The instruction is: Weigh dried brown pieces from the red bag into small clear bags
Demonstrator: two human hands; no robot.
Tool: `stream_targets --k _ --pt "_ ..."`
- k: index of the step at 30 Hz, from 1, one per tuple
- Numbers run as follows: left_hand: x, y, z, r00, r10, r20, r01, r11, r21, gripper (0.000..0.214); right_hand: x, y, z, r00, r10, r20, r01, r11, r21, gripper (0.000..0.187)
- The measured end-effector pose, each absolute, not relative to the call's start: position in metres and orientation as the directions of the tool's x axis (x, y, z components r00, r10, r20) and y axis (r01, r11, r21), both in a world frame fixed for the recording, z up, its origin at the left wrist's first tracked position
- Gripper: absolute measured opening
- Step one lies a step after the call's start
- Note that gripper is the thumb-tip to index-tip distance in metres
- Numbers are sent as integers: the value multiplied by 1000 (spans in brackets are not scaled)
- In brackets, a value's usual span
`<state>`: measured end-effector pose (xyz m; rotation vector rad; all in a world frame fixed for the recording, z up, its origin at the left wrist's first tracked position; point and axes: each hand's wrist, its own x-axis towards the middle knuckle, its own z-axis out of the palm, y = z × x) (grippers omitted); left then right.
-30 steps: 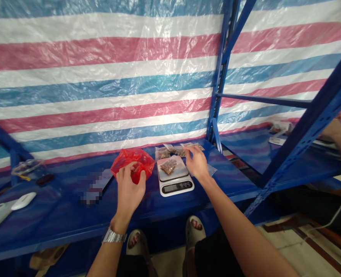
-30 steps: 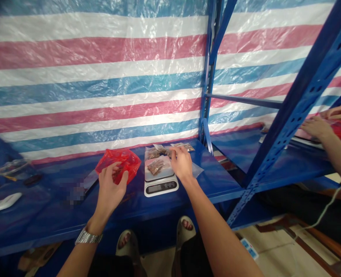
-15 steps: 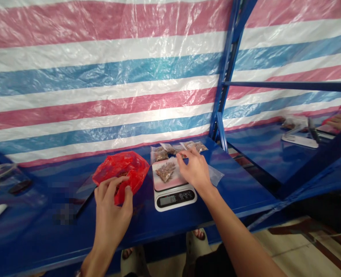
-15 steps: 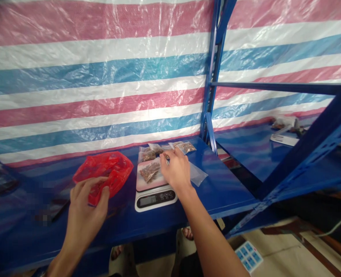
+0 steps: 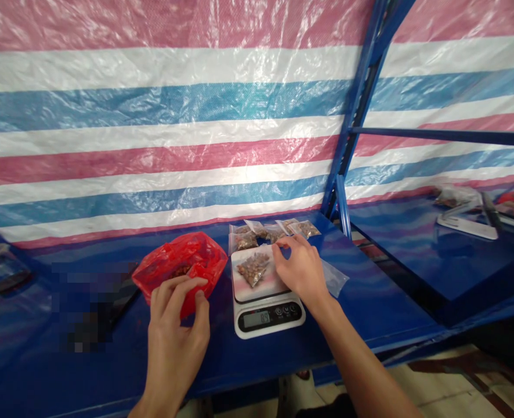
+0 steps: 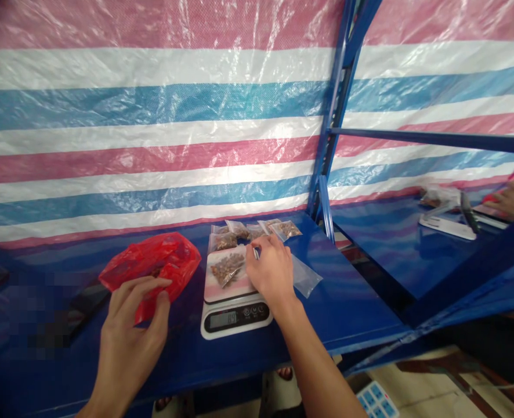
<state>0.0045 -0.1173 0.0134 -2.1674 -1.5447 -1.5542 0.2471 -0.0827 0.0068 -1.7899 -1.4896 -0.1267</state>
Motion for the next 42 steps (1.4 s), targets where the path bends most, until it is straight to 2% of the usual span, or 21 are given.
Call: stream_targets --k 4,7,11,14,17,19,22,25,28,30,33,36,39,42 --pt "11 -119 13 0 674 739 712 -518 473 14 248 -80 0 295 791 536 874 2 -485 23" --pt "16 -121 12 27 664 747 702 -544 459 14 247 -80 1 293 790 539 850 43 -524 19" --pt "25 -128 13 41 681 732 706 -537 460 19 234 -87 21 262 646 716 787 286 -547 16" --pt "33 -133 12 41 716 697 693 -523 496 51 209 -98 40 205 566 799 723 463 -513 12" --pt "37 -135 9 0 729 685 665 -512 544 79 175 -113 52 104 544 832 631 611 -478 8" --pt "34 -133 7 -67 735 675 640 -487 594 77 154 -121 55 -4 557 831 535 703 -468 9" --pt "19 -127 6 -152 765 625 619 -419 664 52 131 -126 57 -107 573 812 409 770 -489 11" --pt "-1 -121 12 -322 801 506 570 -263 779 28 119 -118 56 -55 594 802 392 752 -530 17" --pt "-20 -117 21 -514 763 393 513 -94 853 8 112 -101 49 -64 650 757 469 689 -553 21" --pt "-29 -114 25 -578 734 356 529 5 849 12 107 -90 41 -140 699 701 566 638 -523 21" --pt "-36 -112 22 -564 771 295 615 153 773 16 101 -81 29 -223 773 594 711 546 -443 21" --pt "-38 -111 15 -442 881 166 677 207 707 14 99 -77 26 -213 845 490 820 427 -381 23" --pt "-40 -109 10 -362 929 78 674 203 710 12 100 -71 31 -206 898 389 891 337 -303 25" --pt "-40 -106 10 -368 925 95 631 174 756 14 102 -64 35 -258 930 262 896 332 -297 24"
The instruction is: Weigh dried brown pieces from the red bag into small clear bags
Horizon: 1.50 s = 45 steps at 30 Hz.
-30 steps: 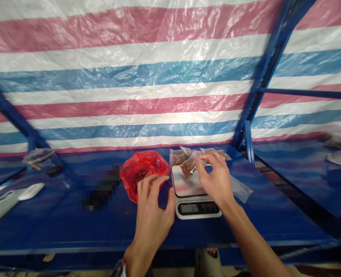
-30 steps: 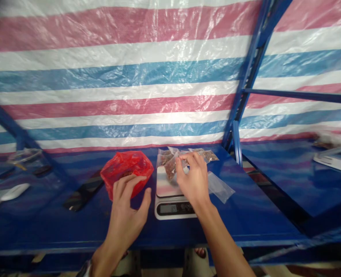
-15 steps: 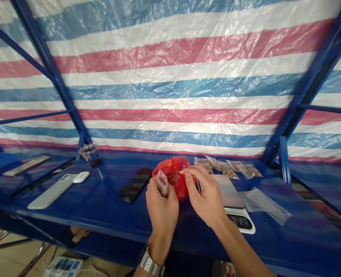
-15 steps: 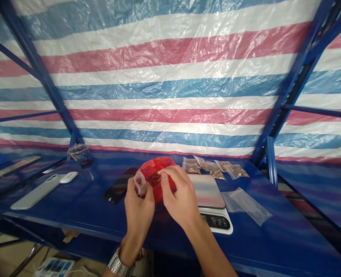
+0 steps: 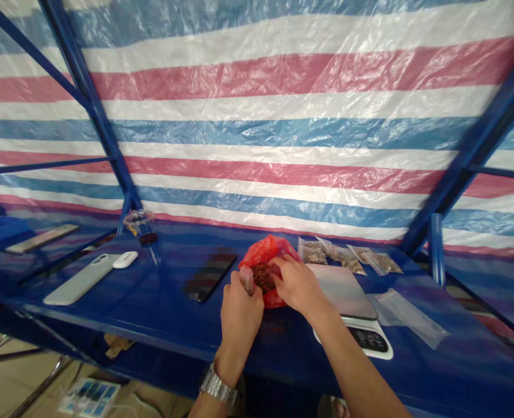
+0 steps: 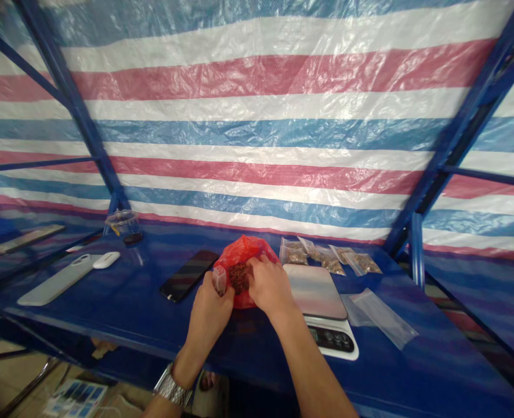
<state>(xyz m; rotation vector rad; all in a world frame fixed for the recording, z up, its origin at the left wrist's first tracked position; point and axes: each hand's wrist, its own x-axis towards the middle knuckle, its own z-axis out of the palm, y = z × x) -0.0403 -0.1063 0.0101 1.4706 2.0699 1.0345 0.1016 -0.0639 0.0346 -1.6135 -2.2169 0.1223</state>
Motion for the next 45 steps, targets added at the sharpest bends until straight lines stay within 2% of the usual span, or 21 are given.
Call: stream_targets --k 2,6,9,12,14,17,21,24,27,31,35,38,41,45 --pt "-40 -103 10 -363 926 101 573 136 808 17 101 -61 35 -256 941 222 885 321 -338 20" --pt "-38 -97 7 -355 928 111 361 26 932 19 99 -60 32 -188 953 238 891 268 -367 18" --pt "-35 -93 2 -348 928 135 206 -65 976 22 101 -59 26 -173 958 228 834 266 -483 13" --pt "-31 -92 0 -322 940 114 123 -78 989 28 109 -57 16 -130 960 248 737 261 -623 12" --pt "-29 -93 0 -310 943 123 142 -82 987 23 117 -55 10 -96 958 270 657 265 -706 15" --pt "-26 -96 3 -325 927 185 260 -101 960 12 126 -56 8 -74 951 301 499 297 -814 19" --pt "-23 -101 6 -289 917 275 336 -172 926 10 129 -65 23 -40 940 338 305 334 -892 28" --pt "-20 -103 7 -247 922 298 375 -192 907 11 125 -76 39 -53 910 412 275 410 -870 26" --pt "-17 -104 8 -243 929 281 348 -187 919 12 120 -85 47 -138 859 493 297 510 -807 20" --pt "-14 -103 8 -240 931 276 308 -197 931 6 114 -90 38 -195 824 532 345 566 -749 29" --pt "-14 -102 5 -246 931 270 329 -182 927 6 114 -88 31 -166 820 548 359 568 -741 35" --pt "-16 -99 3 -299 907 296 374 -174 911 8 119 -83 35 -75 798 598 408 572 -712 35" --pt "-19 -96 1 -383 872 305 415 -132 900 9 126 -74 37 14 795 607 540 505 -674 27" --pt "-23 -92 0 -431 888 161 375 15 927 12 122 -63 23 24 902 432 734 278 -620 15"
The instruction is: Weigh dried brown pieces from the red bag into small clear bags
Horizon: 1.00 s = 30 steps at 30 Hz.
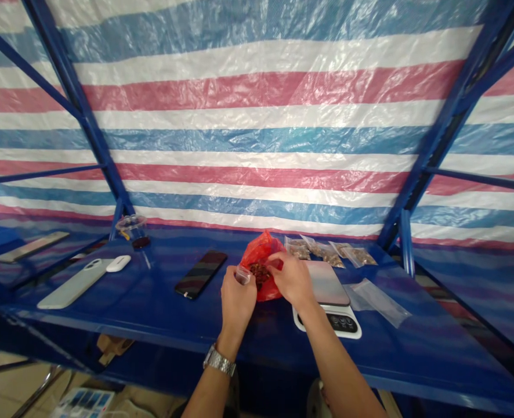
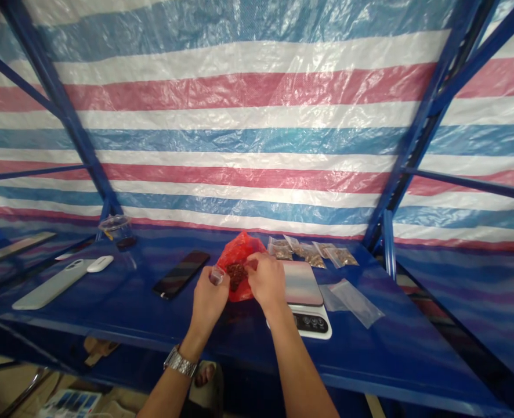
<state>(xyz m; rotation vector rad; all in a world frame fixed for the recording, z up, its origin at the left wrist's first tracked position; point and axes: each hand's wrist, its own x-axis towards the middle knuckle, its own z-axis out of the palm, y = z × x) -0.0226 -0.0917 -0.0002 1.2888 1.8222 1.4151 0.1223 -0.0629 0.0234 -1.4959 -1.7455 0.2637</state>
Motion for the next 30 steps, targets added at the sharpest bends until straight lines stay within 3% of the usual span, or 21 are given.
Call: stream_targets --k 4,10,14,20,24,30 --pt "-24 -90 -1 -409 908 87 313 50 948 14 109 -56 9 50 928 370 746 212 -632 14" --pt "-29 -89 1 -411 908 83 265 32 964 10 112 -52 0 46 953 298 497 237 -835 12" --pt "-28 -90 2 -390 914 117 252 -16 968 9 122 -58 11 98 947 305 422 238 -875 20" --pt "-25 -90 1 -320 923 216 247 -139 959 10 118 -78 49 -18 913 407 349 387 -853 19" --pt "-24 -93 2 -282 922 264 227 -203 953 14 104 -87 56 -130 866 482 406 490 -771 13" --pt "-24 -95 6 -245 931 269 182 -228 956 14 96 -89 51 -148 863 484 412 499 -763 27"
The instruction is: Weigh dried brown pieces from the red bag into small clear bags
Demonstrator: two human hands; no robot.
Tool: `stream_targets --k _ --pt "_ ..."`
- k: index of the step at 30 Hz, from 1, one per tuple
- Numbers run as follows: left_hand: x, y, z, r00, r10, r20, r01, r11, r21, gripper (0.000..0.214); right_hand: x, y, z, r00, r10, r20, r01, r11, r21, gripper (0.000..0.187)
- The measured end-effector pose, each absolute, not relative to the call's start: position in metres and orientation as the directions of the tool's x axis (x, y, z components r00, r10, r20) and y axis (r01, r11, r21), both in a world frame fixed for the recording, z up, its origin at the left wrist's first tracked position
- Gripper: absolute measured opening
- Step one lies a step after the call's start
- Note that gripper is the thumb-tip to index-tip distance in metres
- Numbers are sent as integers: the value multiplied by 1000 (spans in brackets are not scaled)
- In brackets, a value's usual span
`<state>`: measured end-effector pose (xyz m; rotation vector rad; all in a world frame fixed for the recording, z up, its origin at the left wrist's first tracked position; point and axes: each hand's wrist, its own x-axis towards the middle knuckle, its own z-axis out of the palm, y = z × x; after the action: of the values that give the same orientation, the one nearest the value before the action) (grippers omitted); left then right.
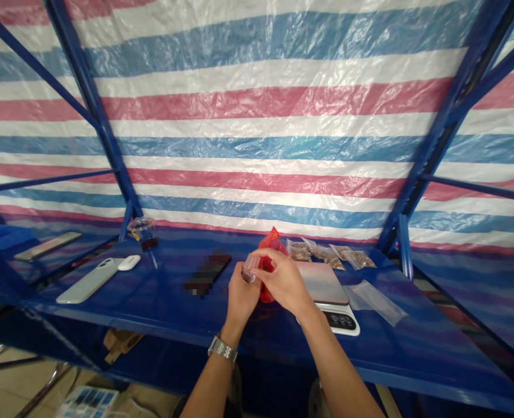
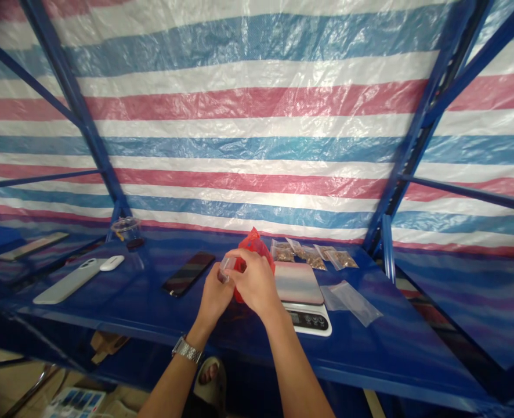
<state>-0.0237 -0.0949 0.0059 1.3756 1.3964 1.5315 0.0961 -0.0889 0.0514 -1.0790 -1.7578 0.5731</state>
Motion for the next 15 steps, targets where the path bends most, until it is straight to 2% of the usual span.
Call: stream_targets --k 5,8,10,12,15 --pt "-29 -97 15 -354 887 296 294 -194 936 10 98 -90 58 11 864 504 418 454 -787 22" --pt "-31 -106 30 -481 785 391 340 -244 908 12 109 -92 65 181 809 559 436 443 -783 27" --pt "-27 -115 43 -487 762 427 300 -313 901 15 125 -93 67 341 747 571 437 412 -799 35" --pt "-14 -123 55 -385 823 419 212 -363 907 15 148 -93 64 512 667 542 424 352 -834 41" --pt "18 -127 61 -62 923 380 105 -372 922 23 190 -93 52 705 533 468 382 271 -884 49"
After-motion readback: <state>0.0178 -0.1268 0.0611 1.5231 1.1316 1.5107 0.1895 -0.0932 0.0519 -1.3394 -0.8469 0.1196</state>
